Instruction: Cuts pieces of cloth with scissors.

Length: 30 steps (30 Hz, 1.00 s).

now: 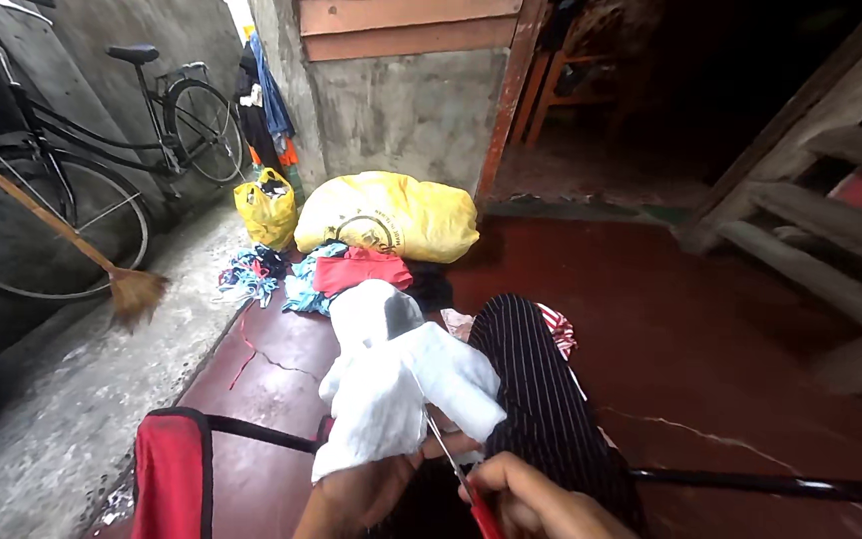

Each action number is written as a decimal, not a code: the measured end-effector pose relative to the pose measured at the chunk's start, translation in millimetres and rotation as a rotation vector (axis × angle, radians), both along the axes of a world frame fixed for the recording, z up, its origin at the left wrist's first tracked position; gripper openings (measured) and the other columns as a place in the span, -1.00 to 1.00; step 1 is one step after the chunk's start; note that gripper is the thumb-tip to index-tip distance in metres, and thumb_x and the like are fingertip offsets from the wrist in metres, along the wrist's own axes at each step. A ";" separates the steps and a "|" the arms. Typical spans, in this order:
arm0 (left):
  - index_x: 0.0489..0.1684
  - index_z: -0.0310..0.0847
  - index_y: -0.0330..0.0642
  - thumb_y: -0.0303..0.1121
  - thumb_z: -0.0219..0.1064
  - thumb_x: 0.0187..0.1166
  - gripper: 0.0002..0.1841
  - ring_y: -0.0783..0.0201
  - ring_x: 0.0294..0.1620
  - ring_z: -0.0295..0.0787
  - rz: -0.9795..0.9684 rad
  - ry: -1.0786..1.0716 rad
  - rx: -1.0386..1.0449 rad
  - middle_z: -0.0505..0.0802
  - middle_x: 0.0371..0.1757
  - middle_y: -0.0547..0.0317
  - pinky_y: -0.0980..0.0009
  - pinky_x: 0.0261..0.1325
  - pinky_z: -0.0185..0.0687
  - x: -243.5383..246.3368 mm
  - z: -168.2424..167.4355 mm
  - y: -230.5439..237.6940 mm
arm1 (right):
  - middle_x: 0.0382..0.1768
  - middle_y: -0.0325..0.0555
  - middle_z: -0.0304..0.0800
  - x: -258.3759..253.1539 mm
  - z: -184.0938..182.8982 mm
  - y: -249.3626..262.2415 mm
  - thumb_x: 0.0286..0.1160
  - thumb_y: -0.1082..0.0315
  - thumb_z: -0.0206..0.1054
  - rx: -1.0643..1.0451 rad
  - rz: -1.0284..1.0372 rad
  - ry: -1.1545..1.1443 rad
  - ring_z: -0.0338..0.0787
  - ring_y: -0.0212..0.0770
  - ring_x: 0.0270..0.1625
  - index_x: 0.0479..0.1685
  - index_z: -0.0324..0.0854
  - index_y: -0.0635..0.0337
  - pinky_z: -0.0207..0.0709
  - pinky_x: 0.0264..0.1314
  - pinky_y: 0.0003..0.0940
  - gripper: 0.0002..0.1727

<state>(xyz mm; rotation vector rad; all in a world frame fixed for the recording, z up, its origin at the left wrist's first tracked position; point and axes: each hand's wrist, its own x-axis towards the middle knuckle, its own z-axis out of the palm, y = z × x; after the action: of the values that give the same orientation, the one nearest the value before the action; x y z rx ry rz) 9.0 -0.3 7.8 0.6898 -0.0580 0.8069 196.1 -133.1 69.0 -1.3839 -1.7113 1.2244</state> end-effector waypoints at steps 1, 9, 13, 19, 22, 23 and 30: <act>0.08 0.82 -0.20 -0.11 0.47 0.45 -0.61 0.10 0.12 0.88 0.012 0.018 -0.016 0.91 0.05 -0.02 0.15 0.30 0.74 0.2 -0.5 -2.6 | -0.37 -0.05 0.76 0.8 0.8 1.1 0.51 0.02 0.48 0.006 -0.020 -0.029 0.71 -0.18 -0.46 0.42 0.45 0.26 0.61 -0.42 -0.18 -0.36; 0.15 0.80 -0.23 -0.19 0.39 0.55 -0.65 0.17 0.16 0.86 -0.036 -0.063 -0.013 0.90 0.10 0.00 0.25 0.32 0.71 4.5 -1.4 -9.9 | -0.37 -0.08 0.76 3.3 12.8 -2.4 0.50 -0.05 0.48 0.028 -0.090 -0.159 0.70 -0.16 -0.47 0.38 0.49 0.23 0.60 -0.44 -0.14 -0.35; 0.11 0.83 -0.21 -0.21 0.45 0.50 -0.67 0.20 0.16 0.86 -0.037 -0.054 -0.079 0.91 0.10 0.03 0.27 0.33 0.71 2.0 -9.6 -14.5 | -0.35 -0.08 0.76 8.7 17.8 -2.9 0.49 -0.04 0.48 0.038 -0.074 -0.191 0.72 -0.16 -0.44 0.39 0.49 0.22 0.61 -0.41 -0.14 -0.35; 0.09 0.83 -0.20 -0.20 0.46 0.49 -0.67 0.19 0.13 0.87 -0.050 -0.057 -0.129 0.91 0.07 0.02 0.25 0.29 0.72 0.4 -14.9 -16.8 | -0.36 -0.07 0.75 18.9 25.2 0.0 0.49 -0.02 0.48 0.003 -0.013 -0.202 0.70 -0.17 -0.44 0.39 0.52 0.18 0.59 -0.41 -0.16 -0.39; 0.10 0.83 -0.20 -0.19 0.47 0.48 -0.65 0.16 0.13 0.87 -0.054 -0.064 -0.131 0.91 0.07 0.01 0.22 0.31 0.72 0.5 -16.2 -17.5 | -0.35 -0.07 0.75 24.7 29.5 4.3 0.49 0.05 0.50 -0.033 0.039 -0.130 0.69 -0.24 -0.44 0.36 0.51 0.21 0.59 -0.41 -0.27 -0.42; 0.10 0.83 -0.20 -0.19 0.46 0.48 -0.66 0.16 0.13 0.87 -0.053 -0.063 -0.131 0.91 0.07 0.00 0.21 0.31 0.72 0.7 -15.8 -17.9 | -0.34 -0.08 0.75 26.6 30.7 5.4 0.49 0.08 0.51 -0.054 0.050 -0.096 0.70 -0.26 -0.44 0.34 0.51 0.22 0.59 -0.41 -0.31 -0.44; 0.16 0.80 -0.21 -0.22 0.42 0.54 -0.66 0.14 0.20 0.85 -0.071 -0.079 -0.109 0.90 0.12 0.00 0.16 0.38 0.68 0.8 -20.0 -18.8 | -0.37 -0.14 0.77 34.9 30.5 10.4 0.53 0.21 0.47 -0.169 0.094 0.076 0.71 -0.32 -0.49 0.35 0.51 0.18 0.61 -0.49 -0.39 -0.52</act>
<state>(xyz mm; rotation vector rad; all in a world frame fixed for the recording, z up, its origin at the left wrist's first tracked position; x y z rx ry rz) 9.7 -19.1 -12.2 0.5502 -0.1088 0.7635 230.9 -122.7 99.5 -1.3468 -1.6691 1.4846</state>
